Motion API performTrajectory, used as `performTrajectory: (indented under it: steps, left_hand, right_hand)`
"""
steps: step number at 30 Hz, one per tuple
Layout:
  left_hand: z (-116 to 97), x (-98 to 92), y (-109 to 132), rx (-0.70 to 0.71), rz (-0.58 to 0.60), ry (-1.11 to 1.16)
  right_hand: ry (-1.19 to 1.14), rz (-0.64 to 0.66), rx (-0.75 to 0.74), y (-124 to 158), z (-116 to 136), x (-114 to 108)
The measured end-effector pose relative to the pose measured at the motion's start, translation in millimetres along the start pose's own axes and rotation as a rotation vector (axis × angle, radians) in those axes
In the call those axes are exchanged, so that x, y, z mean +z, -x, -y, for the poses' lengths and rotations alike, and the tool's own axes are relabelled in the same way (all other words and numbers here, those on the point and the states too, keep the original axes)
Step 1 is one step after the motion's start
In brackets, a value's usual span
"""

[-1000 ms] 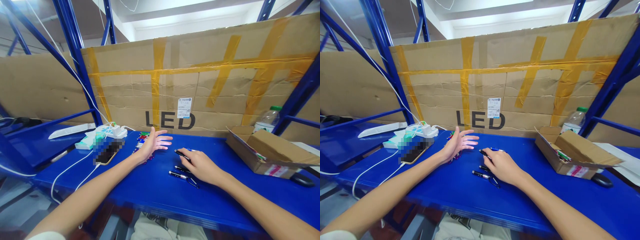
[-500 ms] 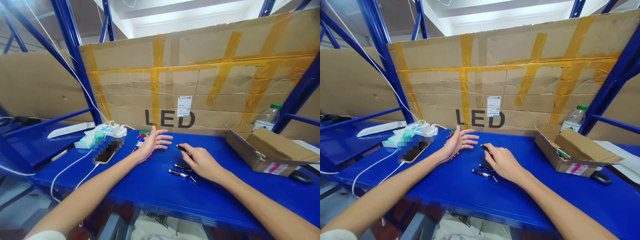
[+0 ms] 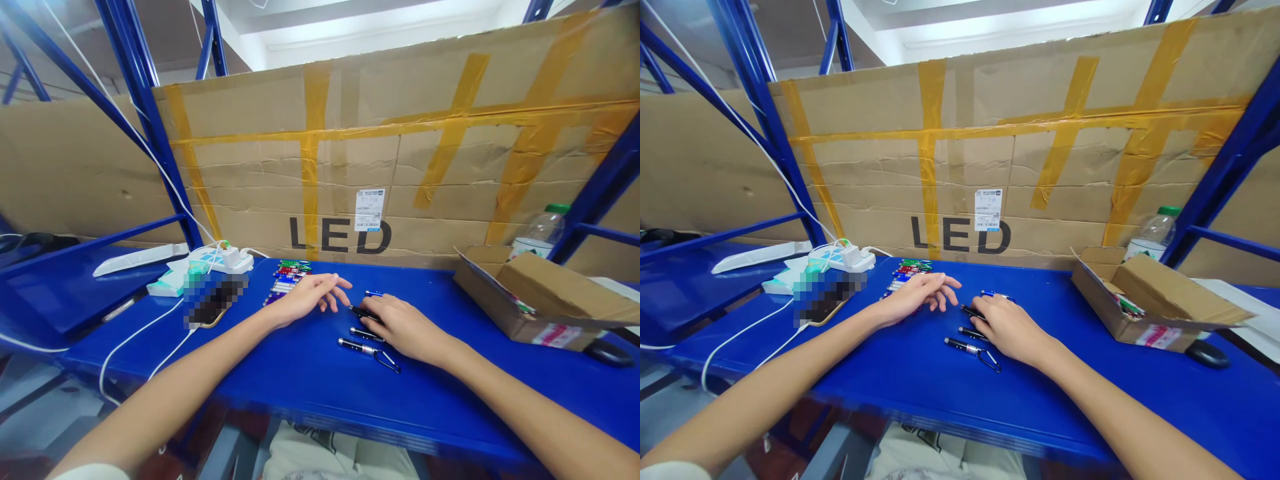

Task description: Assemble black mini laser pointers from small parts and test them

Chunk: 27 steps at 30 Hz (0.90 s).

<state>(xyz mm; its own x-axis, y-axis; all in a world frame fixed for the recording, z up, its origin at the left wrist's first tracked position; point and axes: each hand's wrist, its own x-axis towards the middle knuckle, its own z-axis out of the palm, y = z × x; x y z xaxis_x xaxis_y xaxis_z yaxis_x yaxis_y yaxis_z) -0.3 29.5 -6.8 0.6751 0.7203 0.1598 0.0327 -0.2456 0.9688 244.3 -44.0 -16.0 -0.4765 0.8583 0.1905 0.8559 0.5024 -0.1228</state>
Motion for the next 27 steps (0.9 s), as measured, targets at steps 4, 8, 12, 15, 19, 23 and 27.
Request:
performTrajectory:
  steps: [4,8,12,15,19,23,27]
  left_hand:
    - [-0.4,-0.2,0.6,0.022,0.018,-0.059]
    - [-0.5,0.5,1.6,0.065,0.025,-0.142]
    - [2.5,1.1,0.8,0.077,-0.003,-0.168]
    - [4.5,-2.3,-2.0,0.092,-0.097,-0.16]
    - [4.3,-8.7,-5.3,0.121,-0.198,-0.183]
    - [5.6,-6.4,-3.3,0.114,-0.154,-0.236]
    - [5.1,4.2,4.9,0.113,0.007,-0.447]
  right_hand:
    - [0.014,-0.005,-0.045,-0.5,-4.6,1.3]
    - [-0.043,0.006,-0.014,-0.9,-0.3,-4.2]
    - [-0.199,0.057,0.019,0.6,8.6,-12.3]
    - [-0.271,0.134,-0.002,3.9,14.6,-19.0]
    - [-0.307,0.249,-0.036,9.3,17.5,-26.3]
    - [-0.317,0.242,-0.027,10.0,15.5,-25.1]
    - [-0.315,0.174,-0.02,5.6,12.1,-19.7]
